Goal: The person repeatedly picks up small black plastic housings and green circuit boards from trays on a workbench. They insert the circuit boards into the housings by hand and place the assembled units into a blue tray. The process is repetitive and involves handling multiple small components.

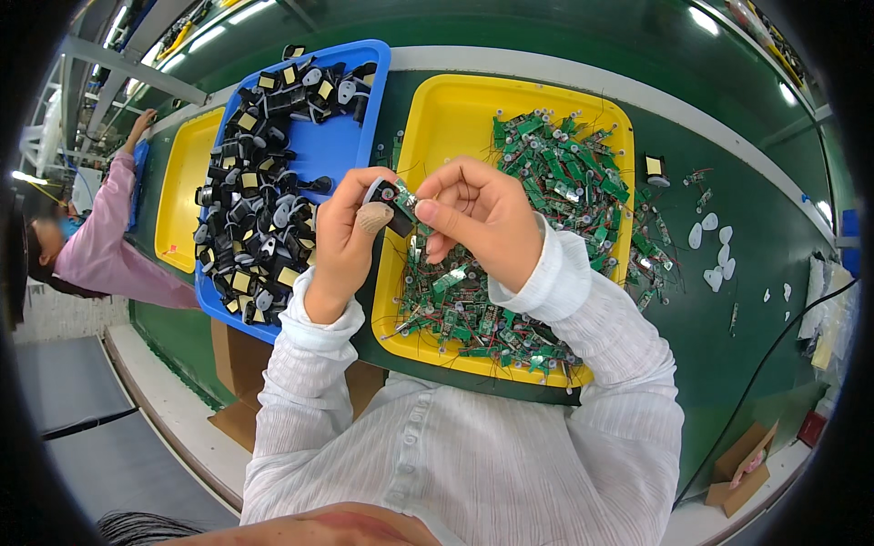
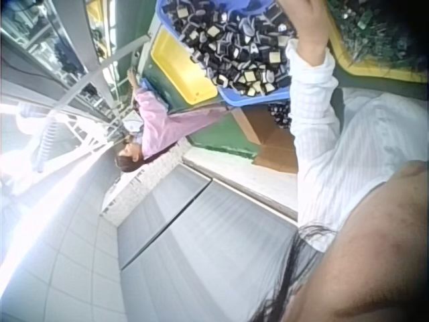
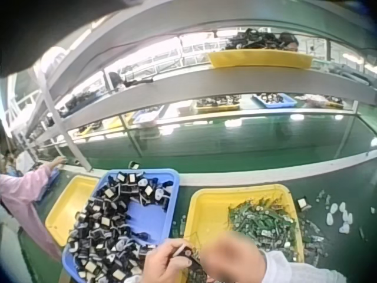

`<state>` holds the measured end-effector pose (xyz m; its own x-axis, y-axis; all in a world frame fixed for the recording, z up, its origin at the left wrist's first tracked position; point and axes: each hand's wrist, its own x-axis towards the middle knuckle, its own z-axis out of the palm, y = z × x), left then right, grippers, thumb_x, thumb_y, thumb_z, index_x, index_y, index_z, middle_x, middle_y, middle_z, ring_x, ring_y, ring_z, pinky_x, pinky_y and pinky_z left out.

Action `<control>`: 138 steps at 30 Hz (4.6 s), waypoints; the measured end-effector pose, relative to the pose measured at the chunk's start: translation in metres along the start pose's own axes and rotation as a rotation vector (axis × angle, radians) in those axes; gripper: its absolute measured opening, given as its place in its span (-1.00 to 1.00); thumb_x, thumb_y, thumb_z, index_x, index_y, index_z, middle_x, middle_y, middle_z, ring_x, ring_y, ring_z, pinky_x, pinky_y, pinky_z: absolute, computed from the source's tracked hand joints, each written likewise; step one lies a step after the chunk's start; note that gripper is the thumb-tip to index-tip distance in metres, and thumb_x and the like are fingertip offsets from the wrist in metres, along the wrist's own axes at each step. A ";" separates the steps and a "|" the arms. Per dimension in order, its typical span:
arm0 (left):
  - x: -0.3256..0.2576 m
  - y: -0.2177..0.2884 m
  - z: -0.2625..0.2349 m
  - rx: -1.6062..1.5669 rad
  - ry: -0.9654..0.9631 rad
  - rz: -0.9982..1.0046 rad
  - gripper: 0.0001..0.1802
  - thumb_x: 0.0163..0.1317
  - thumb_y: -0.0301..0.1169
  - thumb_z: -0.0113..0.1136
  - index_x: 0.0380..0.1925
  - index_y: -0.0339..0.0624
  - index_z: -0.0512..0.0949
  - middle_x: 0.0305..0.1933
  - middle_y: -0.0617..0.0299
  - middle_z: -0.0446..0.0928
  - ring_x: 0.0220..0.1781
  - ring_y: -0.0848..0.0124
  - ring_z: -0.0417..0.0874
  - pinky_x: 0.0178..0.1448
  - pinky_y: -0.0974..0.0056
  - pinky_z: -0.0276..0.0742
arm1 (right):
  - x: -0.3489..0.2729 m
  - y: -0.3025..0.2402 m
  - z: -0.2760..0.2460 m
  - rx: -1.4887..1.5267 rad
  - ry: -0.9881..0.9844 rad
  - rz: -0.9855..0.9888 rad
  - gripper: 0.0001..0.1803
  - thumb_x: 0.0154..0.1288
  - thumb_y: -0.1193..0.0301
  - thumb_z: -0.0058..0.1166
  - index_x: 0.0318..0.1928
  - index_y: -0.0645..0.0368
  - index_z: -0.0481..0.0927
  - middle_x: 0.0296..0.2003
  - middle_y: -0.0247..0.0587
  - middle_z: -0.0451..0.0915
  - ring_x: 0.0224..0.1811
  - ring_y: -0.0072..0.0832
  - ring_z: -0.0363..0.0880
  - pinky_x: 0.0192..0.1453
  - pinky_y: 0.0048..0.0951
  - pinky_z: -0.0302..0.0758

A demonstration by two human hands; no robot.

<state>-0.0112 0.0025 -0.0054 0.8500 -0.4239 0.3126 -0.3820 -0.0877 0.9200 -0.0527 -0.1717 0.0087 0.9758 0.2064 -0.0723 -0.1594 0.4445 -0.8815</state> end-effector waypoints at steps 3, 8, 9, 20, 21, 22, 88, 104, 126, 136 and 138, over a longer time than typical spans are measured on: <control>-0.001 0.000 0.001 0.022 -0.004 -0.012 -0.77 0.15 -0.36 0.13 -0.26 -0.28 0.46 -0.42 0.21 0.49 -0.43 0.50 0.50 -0.35 0.43 0.38 | 0.000 0.002 0.000 -0.004 -0.015 -0.002 -0.85 0.17 0.52 0.08 -0.26 0.27 0.43 -0.49 -0.34 0.47 -0.54 -0.65 0.48 -0.45 -0.62 0.51; -0.001 0.003 0.000 0.089 0.014 0.004 -0.78 0.08 -0.43 0.14 -0.27 -0.27 0.46 -0.43 0.16 0.49 -0.44 0.41 0.51 -0.35 0.39 0.38 | 0.002 0.002 -0.001 -0.070 -0.042 0.024 -0.85 0.18 0.50 0.07 -0.26 0.27 0.44 -0.50 -0.34 0.47 -0.53 -0.66 0.48 -0.46 -0.62 0.52; -0.001 0.003 0.000 0.121 0.023 0.023 -0.78 0.06 -0.44 0.14 -0.27 -0.27 0.46 -0.43 0.15 0.49 -0.44 0.38 0.51 -0.35 0.37 0.39 | 0.002 0.002 -0.001 -0.085 -0.048 0.049 -0.86 0.19 0.48 0.06 -0.27 0.27 0.44 -0.50 -0.35 0.46 -0.53 -0.66 0.48 -0.46 -0.62 0.52; 0.000 -0.005 0.000 0.205 -0.042 0.116 -0.74 0.09 -0.44 0.07 -0.19 -0.27 0.45 -0.32 0.08 0.49 -0.34 0.26 0.50 -0.26 0.30 0.40 | 0.002 0.012 -0.003 -0.055 -0.071 0.062 -0.86 0.24 0.44 -0.01 -0.31 0.30 0.45 -0.48 -0.35 0.43 -0.51 -0.69 0.45 -0.48 -0.61 0.55; 0.001 -0.003 0.000 0.163 -0.071 0.093 -0.71 0.11 -0.43 0.06 -0.14 -0.26 0.44 -0.28 0.07 0.48 -0.30 0.28 0.50 -0.25 0.31 0.41 | 0.001 0.012 -0.002 -0.145 -0.036 0.040 -0.86 0.24 0.45 -0.01 -0.31 0.31 0.44 -0.48 -0.34 0.44 -0.50 -0.68 0.46 -0.48 -0.60 0.55; 0.003 0.001 0.000 0.123 -0.099 0.070 -0.68 0.14 -0.41 0.04 -0.09 -0.25 0.42 -0.23 0.07 0.47 -0.27 0.30 0.50 -0.23 0.31 0.41 | 0.000 0.011 0.000 -0.234 -0.002 0.019 -0.86 0.24 0.46 -0.01 -0.31 0.31 0.44 -0.47 -0.33 0.44 -0.48 -0.66 0.47 -0.47 -0.60 0.56; 0.003 0.002 -0.003 -0.555 -0.093 -0.246 -0.67 0.15 -0.46 0.14 -0.09 -0.35 0.43 -0.14 0.17 0.49 -0.13 0.45 0.52 -0.13 0.34 0.51 | 0.008 0.013 0.003 0.106 0.193 -0.223 -0.81 0.15 0.54 0.08 -0.27 0.23 0.34 -0.31 -0.13 0.50 -0.30 -0.42 0.58 -0.18 -0.44 0.58; -0.001 0.008 0.006 -0.493 -0.030 -0.170 -0.70 0.03 -0.51 0.18 -0.21 -0.33 0.40 -0.11 0.09 0.45 -0.06 0.34 0.51 0.07 0.27 0.42 | -0.005 0.021 0.014 -0.032 0.181 -0.390 -0.80 0.16 0.61 0.05 -0.32 0.20 0.27 -0.37 -0.23 0.40 -0.35 -0.51 0.49 -0.20 -0.45 0.53; -0.006 0.009 0.005 -0.428 0.035 0.008 -0.76 0.06 -0.61 0.11 -0.22 -0.36 0.41 -0.06 0.08 0.35 -0.01 0.30 0.47 -0.05 0.25 0.55 | -0.010 0.028 0.007 -0.679 0.162 -0.612 -0.78 0.06 0.59 0.17 -0.38 0.20 0.35 -0.43 -0.21 0.44 -0.44 -0.46 0.44 -0.35 -0.53 0.39; -0.008 0.006 0.007 -0.403 0.046 0.067 -0.81 0.12 -0.53 0.11 -0.25 -0.35 0.41 -0.12 0.11 0.34 -0.13 0.44 0.46 -0.07 0.37 0.44 | -0.012 0.022 0.007 -0.755 0.049 -0.654 -0.74 0.05 0.56 0.19 -0.32 0.20 0.34 -0.44 -0.18 0.45 -0.43 -0.38 0.47 -0.35 -0.46 0.41; -0.009 0.006 0.007 -0.359 0.057 0.088 -0.82 0.13 -0.52 0.09 -0.26 -0.35 0.40 -0.12 0.11 0.33 -0.15 0.44 0.44 -0.06 0.37 0.40 | -0.014 0.020 0.005 -0.805 0.011 -0.609 -0.72 0.04 0.53 0.21 -0.30 0.20 0.35 -0.40 -0.17 0.45 -0.40 -0.39 0.49 -0.30 -0.48 0.43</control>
<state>-0.0233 -0.0007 -0.0041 0.8421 -0.3641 0.3979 -0.3121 0.2727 0.9101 -0.0700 -0.1616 -0.0058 0.8592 0.1302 0.4947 0.5113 -0.2503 -0.8221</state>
